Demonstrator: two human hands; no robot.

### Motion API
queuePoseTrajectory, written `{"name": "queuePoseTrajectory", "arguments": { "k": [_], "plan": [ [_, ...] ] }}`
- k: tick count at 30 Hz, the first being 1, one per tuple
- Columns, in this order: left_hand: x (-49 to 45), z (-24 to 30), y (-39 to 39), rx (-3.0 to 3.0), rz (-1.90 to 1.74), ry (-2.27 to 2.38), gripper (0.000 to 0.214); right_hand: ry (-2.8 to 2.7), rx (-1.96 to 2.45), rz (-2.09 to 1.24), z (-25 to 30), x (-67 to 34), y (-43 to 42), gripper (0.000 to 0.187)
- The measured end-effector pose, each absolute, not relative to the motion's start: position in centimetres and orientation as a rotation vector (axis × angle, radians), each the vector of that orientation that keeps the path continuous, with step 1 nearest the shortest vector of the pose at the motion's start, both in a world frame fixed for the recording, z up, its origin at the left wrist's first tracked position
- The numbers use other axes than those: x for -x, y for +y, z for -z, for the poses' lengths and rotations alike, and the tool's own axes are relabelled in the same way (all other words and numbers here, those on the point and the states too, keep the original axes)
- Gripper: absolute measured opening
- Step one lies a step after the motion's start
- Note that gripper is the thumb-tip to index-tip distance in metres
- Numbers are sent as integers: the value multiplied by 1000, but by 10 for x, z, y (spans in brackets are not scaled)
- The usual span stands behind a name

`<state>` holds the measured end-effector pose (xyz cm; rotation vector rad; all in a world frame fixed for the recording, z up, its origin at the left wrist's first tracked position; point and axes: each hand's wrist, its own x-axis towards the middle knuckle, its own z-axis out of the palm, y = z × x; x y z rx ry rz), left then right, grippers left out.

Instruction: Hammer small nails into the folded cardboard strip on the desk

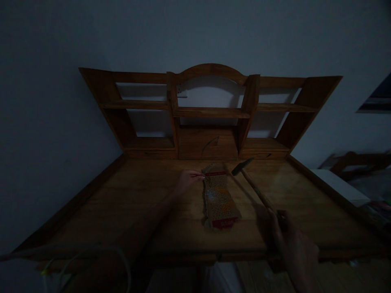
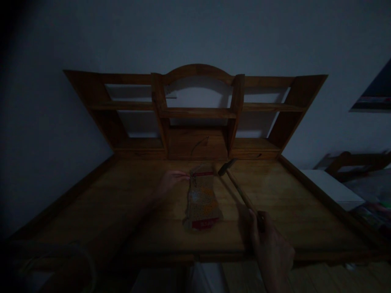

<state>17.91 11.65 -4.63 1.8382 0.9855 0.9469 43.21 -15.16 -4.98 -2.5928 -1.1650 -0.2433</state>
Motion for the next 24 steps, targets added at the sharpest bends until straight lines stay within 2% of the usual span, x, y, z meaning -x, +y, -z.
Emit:
{"name": "queuePoseTrajectory", "arguments": {
  "k": [5,24],
  "plan": [
    [-187,47,95,-1689,-919,837,20,-1162,2576,237,51,-434,-151,55],
    [-197,75,90,-1827,-905,815,19,-1230,2562,139,46,-442,-148,53]
  ]
}}
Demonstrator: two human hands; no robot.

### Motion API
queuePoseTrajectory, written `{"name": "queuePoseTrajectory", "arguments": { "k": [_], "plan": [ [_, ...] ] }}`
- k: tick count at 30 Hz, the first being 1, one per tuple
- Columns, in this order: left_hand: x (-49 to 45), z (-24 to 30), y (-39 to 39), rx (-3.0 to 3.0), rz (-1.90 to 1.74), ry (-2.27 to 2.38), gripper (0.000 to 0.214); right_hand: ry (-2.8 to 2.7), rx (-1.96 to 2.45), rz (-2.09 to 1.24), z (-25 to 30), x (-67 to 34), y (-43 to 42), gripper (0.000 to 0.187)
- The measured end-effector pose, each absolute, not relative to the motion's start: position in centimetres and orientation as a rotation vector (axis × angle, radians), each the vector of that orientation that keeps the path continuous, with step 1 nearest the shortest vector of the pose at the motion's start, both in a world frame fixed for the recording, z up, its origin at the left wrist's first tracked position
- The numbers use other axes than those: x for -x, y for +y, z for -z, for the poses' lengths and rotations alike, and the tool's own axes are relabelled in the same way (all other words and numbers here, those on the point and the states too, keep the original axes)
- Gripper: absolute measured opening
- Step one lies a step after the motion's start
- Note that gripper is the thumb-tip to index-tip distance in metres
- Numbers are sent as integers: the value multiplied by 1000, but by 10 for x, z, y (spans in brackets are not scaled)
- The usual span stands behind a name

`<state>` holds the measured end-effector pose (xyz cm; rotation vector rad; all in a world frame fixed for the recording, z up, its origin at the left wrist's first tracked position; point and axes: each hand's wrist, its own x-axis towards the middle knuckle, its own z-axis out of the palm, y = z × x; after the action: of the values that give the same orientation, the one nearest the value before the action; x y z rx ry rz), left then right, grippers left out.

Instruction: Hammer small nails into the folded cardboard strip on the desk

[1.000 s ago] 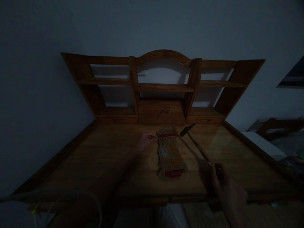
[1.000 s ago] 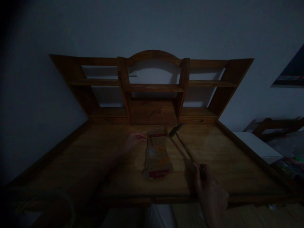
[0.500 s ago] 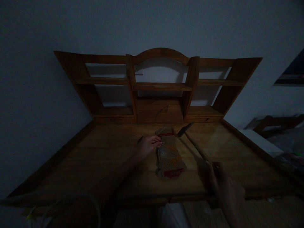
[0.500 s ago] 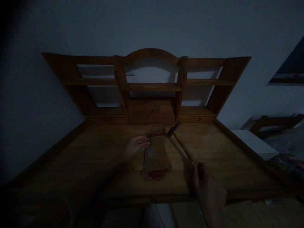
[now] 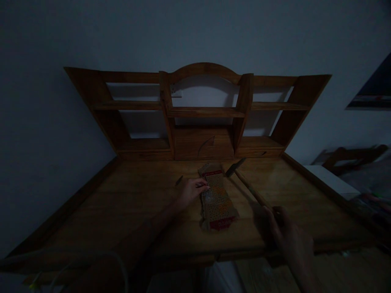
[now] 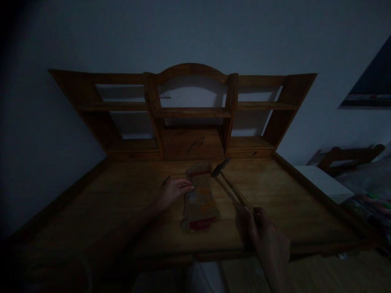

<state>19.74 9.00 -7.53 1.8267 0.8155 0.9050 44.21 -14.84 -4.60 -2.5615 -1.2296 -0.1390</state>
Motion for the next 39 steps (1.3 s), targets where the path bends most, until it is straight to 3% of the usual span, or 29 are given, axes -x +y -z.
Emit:
{"name": "queuePoseTrajectory", "arguments": {
  "k": [12,27,33,39],
  "plan": [
    [-195,76,90,-1845,-842,819,24,-1327,2343,243,21,-423,-167,42],
    [-197,71,85,-1706,-860,797,18,-1600,2229,664,2,-402,-173,47],
    [-195,74,90,-1858,-823,893,28,-1721,2271,693,4,-402,-172,44],
    [-193,71,88,-1895,-829,951,25,-1688,2299,613,1,-402,-174,46]
  ]
}}
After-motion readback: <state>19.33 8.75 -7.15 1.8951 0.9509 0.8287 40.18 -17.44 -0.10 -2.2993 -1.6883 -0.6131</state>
